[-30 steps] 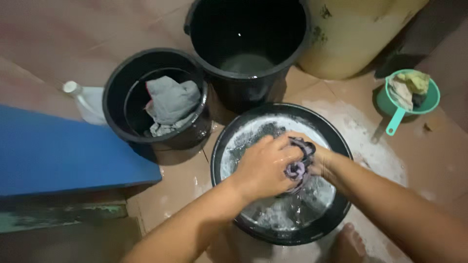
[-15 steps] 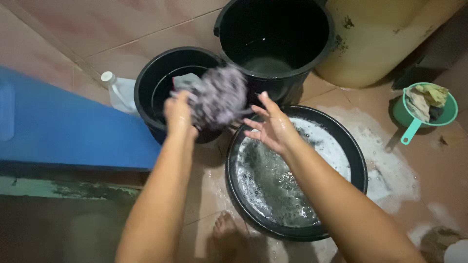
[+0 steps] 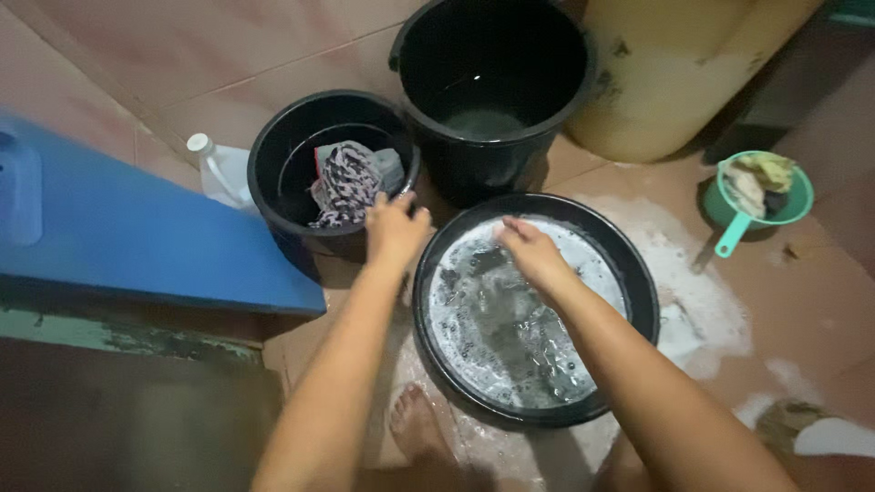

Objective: The person washes several pieces of clothing by hand in a black basin filled with soapy water. They scrub and rinse each item individually, then transfer the wet clothes into a green colander placed inside a larger bucket.

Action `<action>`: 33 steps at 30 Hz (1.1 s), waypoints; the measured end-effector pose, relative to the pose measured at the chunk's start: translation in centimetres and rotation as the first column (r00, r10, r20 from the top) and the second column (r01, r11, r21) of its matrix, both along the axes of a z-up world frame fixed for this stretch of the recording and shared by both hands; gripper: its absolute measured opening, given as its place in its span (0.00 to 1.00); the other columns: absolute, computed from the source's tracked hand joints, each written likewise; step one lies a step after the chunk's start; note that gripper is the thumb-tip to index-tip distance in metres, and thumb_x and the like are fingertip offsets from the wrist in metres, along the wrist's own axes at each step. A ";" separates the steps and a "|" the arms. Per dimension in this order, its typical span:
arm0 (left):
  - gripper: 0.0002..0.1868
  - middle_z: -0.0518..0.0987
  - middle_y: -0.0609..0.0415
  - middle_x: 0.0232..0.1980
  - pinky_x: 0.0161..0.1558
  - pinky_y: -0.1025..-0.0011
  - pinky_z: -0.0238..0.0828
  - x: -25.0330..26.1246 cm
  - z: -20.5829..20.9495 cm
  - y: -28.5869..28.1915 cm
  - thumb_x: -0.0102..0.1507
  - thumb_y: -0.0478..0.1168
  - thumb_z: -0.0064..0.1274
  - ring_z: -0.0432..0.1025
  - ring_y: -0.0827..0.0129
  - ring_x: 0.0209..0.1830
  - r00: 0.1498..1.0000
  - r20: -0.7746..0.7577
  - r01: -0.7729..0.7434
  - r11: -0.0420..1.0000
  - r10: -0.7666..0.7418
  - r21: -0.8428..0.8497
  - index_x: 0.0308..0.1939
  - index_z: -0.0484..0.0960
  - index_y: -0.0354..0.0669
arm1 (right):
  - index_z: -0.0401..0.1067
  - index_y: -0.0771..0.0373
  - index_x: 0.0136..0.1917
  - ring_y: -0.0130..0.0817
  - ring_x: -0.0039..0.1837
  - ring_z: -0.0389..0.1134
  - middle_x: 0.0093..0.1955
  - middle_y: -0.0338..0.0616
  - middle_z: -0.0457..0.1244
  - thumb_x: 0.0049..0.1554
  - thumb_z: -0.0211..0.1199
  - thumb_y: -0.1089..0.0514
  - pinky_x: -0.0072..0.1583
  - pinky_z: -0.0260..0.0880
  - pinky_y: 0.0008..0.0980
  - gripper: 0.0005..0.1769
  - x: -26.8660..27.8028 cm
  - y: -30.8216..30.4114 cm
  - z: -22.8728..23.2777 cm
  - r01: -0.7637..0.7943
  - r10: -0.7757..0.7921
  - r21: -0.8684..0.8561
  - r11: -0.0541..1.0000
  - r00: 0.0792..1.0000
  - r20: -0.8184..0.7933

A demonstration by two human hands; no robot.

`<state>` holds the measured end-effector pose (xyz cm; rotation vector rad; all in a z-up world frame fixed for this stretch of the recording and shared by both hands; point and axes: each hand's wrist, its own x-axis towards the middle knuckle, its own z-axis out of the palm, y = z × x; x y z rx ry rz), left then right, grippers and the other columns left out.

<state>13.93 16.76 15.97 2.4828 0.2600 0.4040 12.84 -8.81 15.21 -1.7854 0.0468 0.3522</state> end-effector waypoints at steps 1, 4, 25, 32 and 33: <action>0.26 0.64 0.27 0.72 0.72 0.49 0.55 -0.8 0.5 -1.4 0.60 0.50 0.58 0.58 0.31 0.71 0.999 -0.029 0.031 0.999 -0.031 0.011 0.61 0.83 0.48 | 0.61 0.62 0.77 0.42 0.75 0.63 0.75 0.53 0.62 0.56 0.60 0.38 0.74 0.60 0.43 0.42 -0.4 -0.8 -0.4 -0.031 0.035 -0.133 0.991 0.999 0.035; 0.29 0.54 0.38 0.79 0.72 0.43 0.46 -3.0 2.2 -5.7 0.58 0.51 0.56 0.44 0.35 0.79 0.966 -0.256 0.032 0.998 -0.043 -0.048 0.65 0.78 0.58 | 0.57 0.67 0.78 0.53 0.78 0.53 0.76 0.64 0.54 0.54 0.65 0.40 0.75 0.53 0.46 0.47 -2.0 -3.9 -1.3 0.074 0.062 -0.352 0.933 0.931 0.359; 0.41 0.50 0.36 0.81 0.78 0.51 0.37 -18.3 -2.5 -24.4 0.63 0.40 0.42 0.44 0.41 0.81 0.753 -0.095 0.641 0.694 -0.651 0.327 0.79 0.47 0.32 | 0.74 0.73 0.47 0.40 0.44 0.69 0.42 0.54 0.69 0.58 0.69 0.52 0.47 0.71 0.44 0.19 -13.4 -9.6 -1.4 0.340 -0.334 -0.057 0.939 0.938 0.088; 0.25 0.70 0.38 0.72 0.72 0.54 0.60 -18.9 -2.2 -24.0 0.61 0.34 0.46 0.65 0.45 0.72 0.722 -0.124 0.691 0.703 -0.680 0.166 0.64 0.73 0.34 | 0.76 0.70 0.53 0.42 0.47 0.72 0.45 0.55 0.71 0.64 0.60 0.45 0.52 0.70 0.40 0.23 -12.3 -11.6 -4.5 0.378 -0.340 -0.139 0.915 0.910 0.238; 0.24 0.70 0.40 0.73 0.70 0.53 0.61 -19.1 -2.0 -23.2 0.59 0.33 0.47 0.66 0.45 0.70 0.703 -0.172 0.711 0.686 -0.691 0.153 0.60 0.76 0.37 | 0.74 0.67 0.58 0.44 0.49 0.72 0.48 0.56 0.71 0.60 0.58 0.49 0.52 0.71 0.40 0.21 -12.4 -11.8 -5.7 0.337 -0.292 -0.174 0.925 0.925 0.243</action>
